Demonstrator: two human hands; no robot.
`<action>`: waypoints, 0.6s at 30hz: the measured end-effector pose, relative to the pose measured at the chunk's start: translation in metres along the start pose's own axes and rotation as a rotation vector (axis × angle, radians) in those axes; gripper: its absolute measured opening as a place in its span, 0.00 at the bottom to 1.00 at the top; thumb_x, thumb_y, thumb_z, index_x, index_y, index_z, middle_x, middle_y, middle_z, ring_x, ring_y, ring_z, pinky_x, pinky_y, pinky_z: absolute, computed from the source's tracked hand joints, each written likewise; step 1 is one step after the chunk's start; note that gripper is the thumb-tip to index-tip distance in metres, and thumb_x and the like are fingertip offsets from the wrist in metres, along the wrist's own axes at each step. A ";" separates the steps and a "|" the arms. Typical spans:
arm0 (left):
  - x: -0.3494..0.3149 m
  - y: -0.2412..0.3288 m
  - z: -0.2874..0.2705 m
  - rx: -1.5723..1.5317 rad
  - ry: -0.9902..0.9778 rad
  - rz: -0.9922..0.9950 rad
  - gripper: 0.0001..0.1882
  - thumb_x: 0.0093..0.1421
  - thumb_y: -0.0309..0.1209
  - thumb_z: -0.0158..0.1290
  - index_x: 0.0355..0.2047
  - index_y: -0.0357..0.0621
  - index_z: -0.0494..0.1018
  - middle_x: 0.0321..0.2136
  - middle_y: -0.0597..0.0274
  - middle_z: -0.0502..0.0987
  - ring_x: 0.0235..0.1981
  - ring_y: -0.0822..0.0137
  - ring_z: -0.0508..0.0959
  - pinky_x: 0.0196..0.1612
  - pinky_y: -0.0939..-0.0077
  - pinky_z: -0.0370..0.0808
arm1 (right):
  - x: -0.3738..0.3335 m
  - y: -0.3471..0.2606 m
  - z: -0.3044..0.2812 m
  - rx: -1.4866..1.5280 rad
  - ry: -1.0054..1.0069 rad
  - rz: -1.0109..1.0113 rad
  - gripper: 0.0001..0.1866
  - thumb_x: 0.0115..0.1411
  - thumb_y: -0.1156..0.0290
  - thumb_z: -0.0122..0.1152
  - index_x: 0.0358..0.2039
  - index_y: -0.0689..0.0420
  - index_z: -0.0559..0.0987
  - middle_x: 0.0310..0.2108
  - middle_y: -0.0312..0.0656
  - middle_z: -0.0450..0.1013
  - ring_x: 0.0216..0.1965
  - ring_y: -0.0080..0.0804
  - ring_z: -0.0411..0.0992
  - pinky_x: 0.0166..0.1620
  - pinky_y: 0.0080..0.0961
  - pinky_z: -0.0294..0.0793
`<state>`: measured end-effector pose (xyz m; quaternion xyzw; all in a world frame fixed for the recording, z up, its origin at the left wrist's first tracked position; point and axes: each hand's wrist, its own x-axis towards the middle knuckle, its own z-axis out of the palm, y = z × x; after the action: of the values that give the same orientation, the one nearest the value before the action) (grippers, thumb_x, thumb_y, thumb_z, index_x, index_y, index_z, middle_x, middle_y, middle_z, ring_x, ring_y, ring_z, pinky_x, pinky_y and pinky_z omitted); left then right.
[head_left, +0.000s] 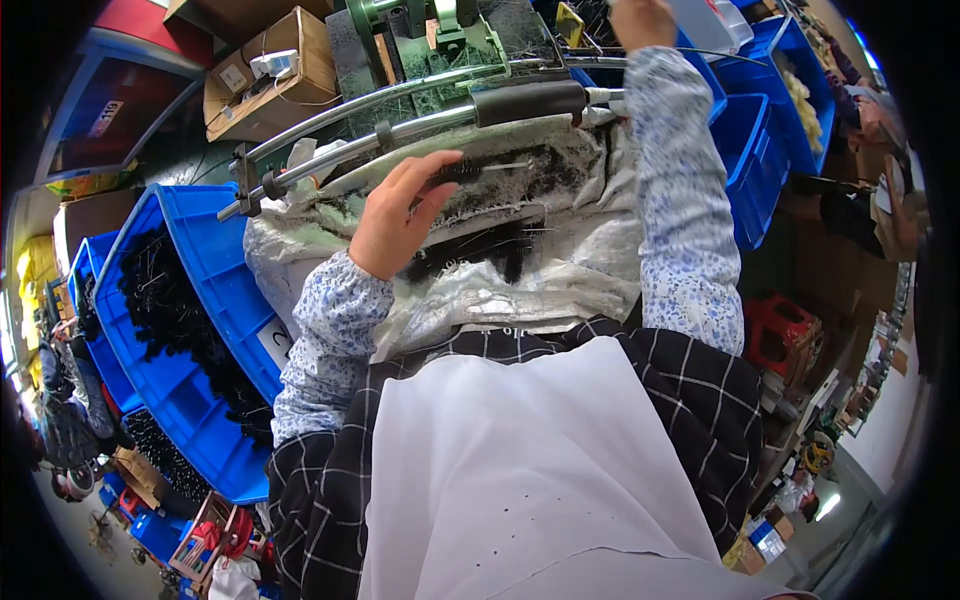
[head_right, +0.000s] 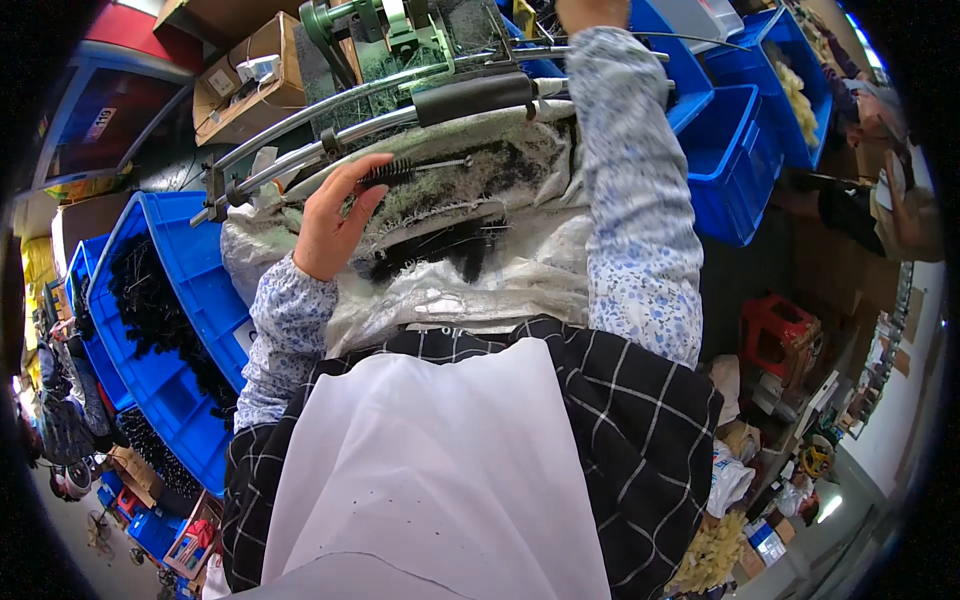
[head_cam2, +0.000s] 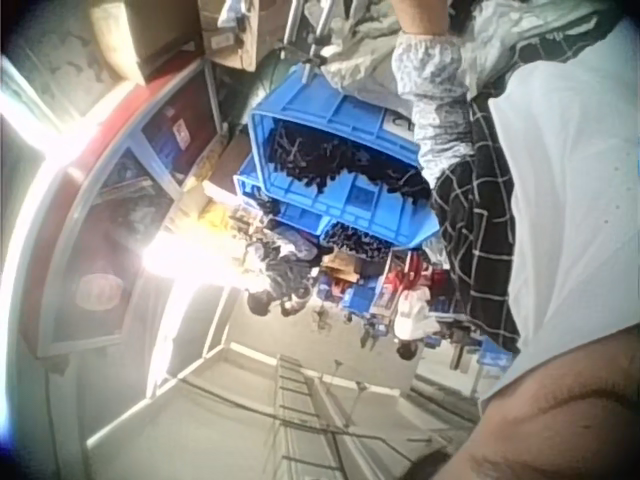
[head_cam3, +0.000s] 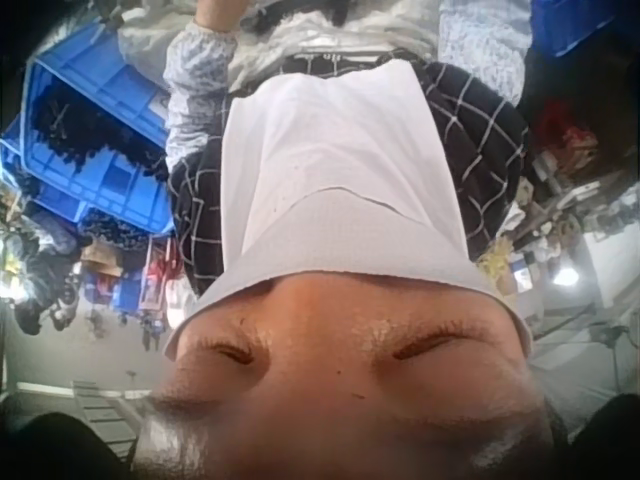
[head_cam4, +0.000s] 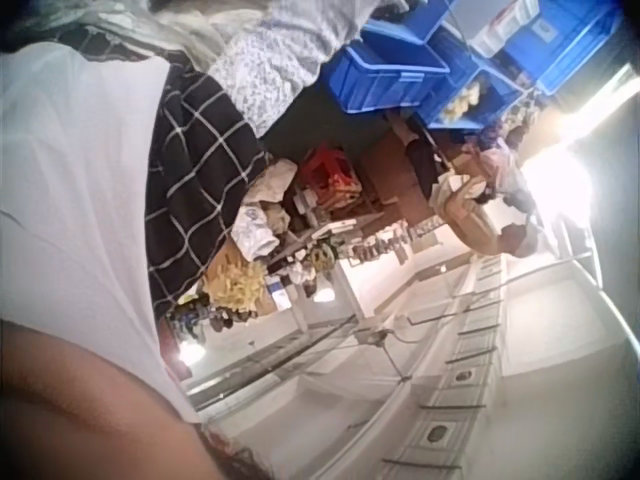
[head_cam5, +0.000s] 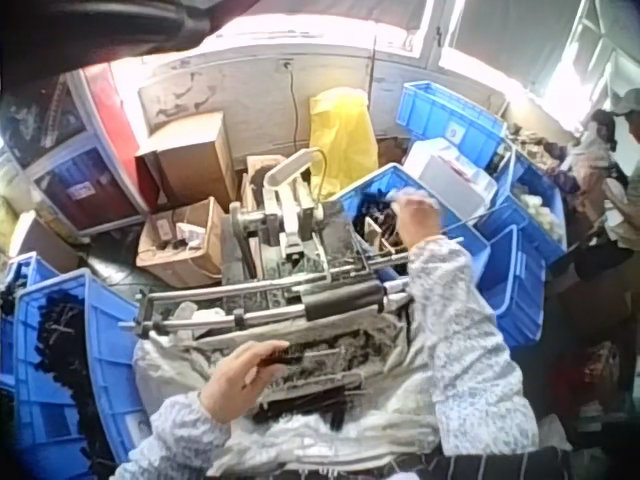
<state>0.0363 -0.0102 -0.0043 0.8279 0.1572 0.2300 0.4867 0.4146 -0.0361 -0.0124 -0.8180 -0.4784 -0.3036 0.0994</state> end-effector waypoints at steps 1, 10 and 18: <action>0.002 -0.002 0.006 0.001 0.031 0.001 0.17 0.56 0.22 0.52 0.47 0.43 0.68 0.36 0.55 0.73 0.32 0.63 0.75 0.35 0.76 0.72 | -0.005 -0.006 -0.023 -0.021 0.083 0.021 0.08 0.53 0.68 0.51 0.26 0.49 0.80 0.28 0.39 0.74 0.34 0.38 0.72 0.35 0.34 0.71; 0.022 -0.012 0.039 -0.032 0.174 0.062 0.20 0.54 0.22 0.54 0.49 0.43 0.67 0.34 0.54 0.74 0.35 0.63 0.76 0.36 0.74 0.73 | -0.114 -0.114 -0.135 0.960 -0.619 -0.097 0.19 0.54 0.71 0.57 0.47 0.59 0.72 0.38 0.49 0.73 0.39 0.44 0.73 0.41 0.32 0.72; -0.086 -0.078 0.074 0.344 -0.413 -0.084 0.18 0.55 0.32 0.52 0.45 0.38 0.67 0.37 0.46 0.73 0.39 0.51 0.74 0.45 0.64 0.70 | -0.048 -0.081 -0.016 0.256 -0.166 -0.046 0.11 0.55 0.70 0.54 0.39 0.48 0.79 0.27 0.39 0.75 0.30 0.35 0.75 0.34 0.32 0.75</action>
<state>0.0004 -0.0682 -0.1236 0.9206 0.1257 0.0055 0.3696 0.3224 -0.0358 -0.0381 -0.8098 -0.5382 -0.1738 0.1560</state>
